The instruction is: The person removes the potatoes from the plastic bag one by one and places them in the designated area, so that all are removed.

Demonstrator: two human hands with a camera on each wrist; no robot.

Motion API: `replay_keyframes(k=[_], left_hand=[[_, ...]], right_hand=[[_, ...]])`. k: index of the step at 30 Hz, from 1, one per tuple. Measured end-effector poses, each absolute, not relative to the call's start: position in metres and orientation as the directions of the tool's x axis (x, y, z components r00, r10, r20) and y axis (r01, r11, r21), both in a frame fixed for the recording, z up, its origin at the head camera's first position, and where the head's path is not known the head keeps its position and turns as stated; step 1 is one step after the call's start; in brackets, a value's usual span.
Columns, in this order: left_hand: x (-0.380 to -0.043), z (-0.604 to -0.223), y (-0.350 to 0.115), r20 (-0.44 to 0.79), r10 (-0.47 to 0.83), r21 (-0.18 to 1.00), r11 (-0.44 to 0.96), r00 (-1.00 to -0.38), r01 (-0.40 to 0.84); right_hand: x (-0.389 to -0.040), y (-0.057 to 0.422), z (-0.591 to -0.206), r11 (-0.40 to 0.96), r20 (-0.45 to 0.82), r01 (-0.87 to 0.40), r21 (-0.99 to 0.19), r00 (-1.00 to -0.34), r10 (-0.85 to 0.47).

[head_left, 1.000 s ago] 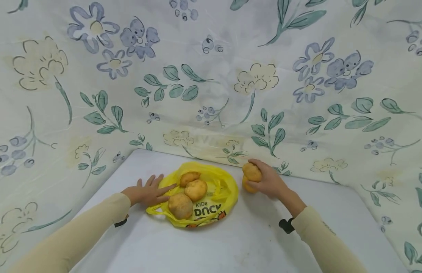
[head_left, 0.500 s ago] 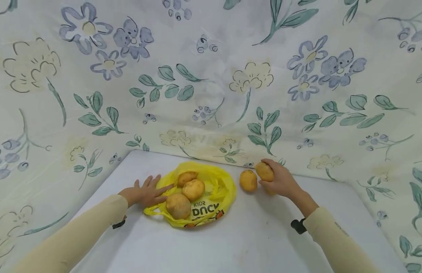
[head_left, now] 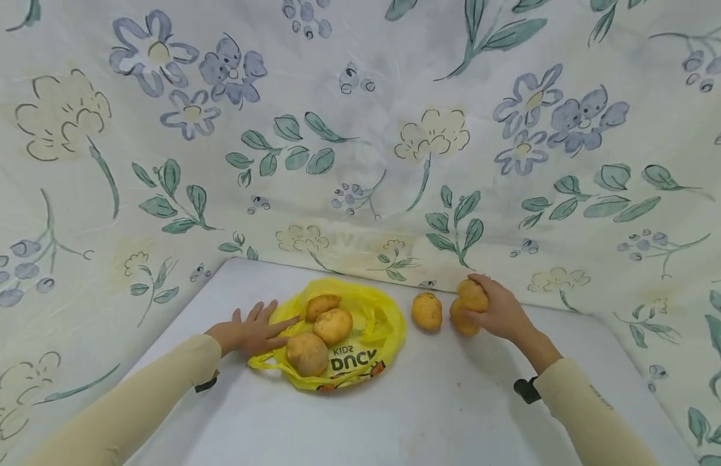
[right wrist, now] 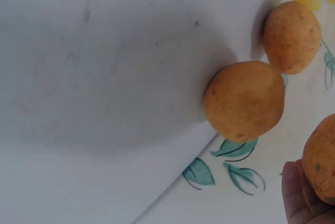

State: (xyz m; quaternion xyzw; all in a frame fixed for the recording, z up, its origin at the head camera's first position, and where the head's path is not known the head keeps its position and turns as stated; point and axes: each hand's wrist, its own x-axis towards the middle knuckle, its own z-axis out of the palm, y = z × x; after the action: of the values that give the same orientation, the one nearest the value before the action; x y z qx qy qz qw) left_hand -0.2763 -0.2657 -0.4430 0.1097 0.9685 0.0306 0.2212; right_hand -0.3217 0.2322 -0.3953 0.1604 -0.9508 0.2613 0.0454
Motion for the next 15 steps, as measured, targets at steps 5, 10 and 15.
replay_keyframes(k=[5, 10, 15], left_hand=[[-0.279, -0.435, -0.263, -0.408, 0.246, 0.100, 0.969, -0.879, 0.225], [-0.280, -0.433, -0.264, -0.413, 0.227, 0.119, 0.974, -0.882, 0.195], [-0.274, -0.438, -0.264, -0.423, 0.219, 0.123, 0.975, -0.879, 0.184]], right_hand=[[-0.326, 0.245, -0.397, 0.818, 0.201, -0.318, -0.480, -0.947, -0.250], [-0.330, 0.254, -0.400, 0.824, 0.241, -0.337, -0.456, -0.938, -0.250], [-0.326, 0.263, -0.405, 0.849, 0.229, -0.300, -0.436, -0.949, -0.218]])
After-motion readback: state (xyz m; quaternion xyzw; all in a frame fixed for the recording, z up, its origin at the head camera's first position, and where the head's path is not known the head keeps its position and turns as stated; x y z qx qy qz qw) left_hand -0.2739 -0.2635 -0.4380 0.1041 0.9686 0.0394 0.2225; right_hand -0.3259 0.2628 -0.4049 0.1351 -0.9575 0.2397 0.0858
